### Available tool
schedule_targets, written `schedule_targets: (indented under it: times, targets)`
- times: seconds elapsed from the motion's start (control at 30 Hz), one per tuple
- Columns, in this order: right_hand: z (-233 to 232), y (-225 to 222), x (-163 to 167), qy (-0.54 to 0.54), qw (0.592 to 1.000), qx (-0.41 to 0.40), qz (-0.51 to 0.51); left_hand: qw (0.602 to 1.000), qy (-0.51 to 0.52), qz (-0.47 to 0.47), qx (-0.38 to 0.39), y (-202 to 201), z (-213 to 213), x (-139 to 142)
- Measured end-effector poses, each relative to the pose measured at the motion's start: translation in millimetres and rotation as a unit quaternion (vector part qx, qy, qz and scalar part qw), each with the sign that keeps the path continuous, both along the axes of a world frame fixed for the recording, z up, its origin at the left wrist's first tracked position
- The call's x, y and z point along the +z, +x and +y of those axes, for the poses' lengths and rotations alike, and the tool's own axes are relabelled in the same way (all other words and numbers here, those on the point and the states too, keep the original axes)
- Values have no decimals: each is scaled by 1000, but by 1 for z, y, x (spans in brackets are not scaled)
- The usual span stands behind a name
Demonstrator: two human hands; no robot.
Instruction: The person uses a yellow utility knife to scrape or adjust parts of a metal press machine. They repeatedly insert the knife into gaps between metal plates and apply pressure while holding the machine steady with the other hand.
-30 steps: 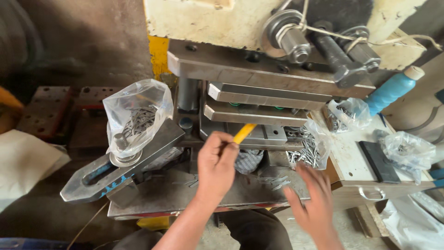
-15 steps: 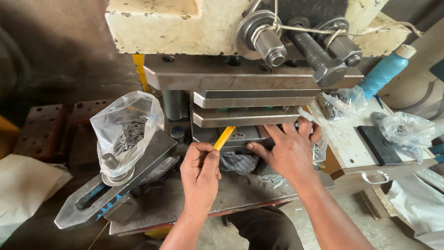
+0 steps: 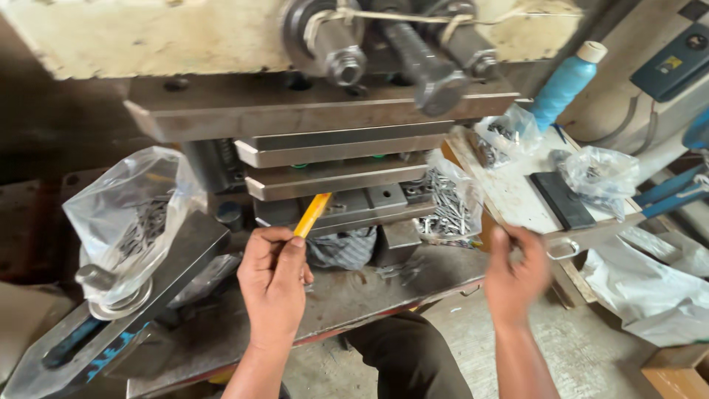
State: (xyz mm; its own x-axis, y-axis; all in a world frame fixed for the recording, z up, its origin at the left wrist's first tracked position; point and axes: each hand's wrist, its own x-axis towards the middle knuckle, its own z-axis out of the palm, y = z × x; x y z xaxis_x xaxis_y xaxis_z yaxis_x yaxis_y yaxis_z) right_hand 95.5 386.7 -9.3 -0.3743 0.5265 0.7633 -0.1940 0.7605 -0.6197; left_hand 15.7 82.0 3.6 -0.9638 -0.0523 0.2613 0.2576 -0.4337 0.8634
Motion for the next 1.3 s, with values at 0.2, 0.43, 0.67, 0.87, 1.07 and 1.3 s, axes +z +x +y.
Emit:
schedule_targets:
  times: [0.2,0.43,0.67,0.87,1.07,1.3]
  targets:
    - [-30,-24,24,183,978,-7,-100,999,-26,-34,9,-1,-7,13]
    - [-111,-25,60,330,918,190,-111,995,24,-95,-24,-13,-11,28]
    - [-142,-72,85,394,889,156,-173,991,39,-126,-21,-25,-12,40]
    - [-148,-83,90,383,888,155,-203,991,21,-129,-35,-26,-17,48]
    - [-148,-86,87,388,888,140,-204,992,-33,-114,-36,-28,-19,49]
    - [-153,-87,82,389,895,121,-180,991,7,-126,-41,-33,-13,46]
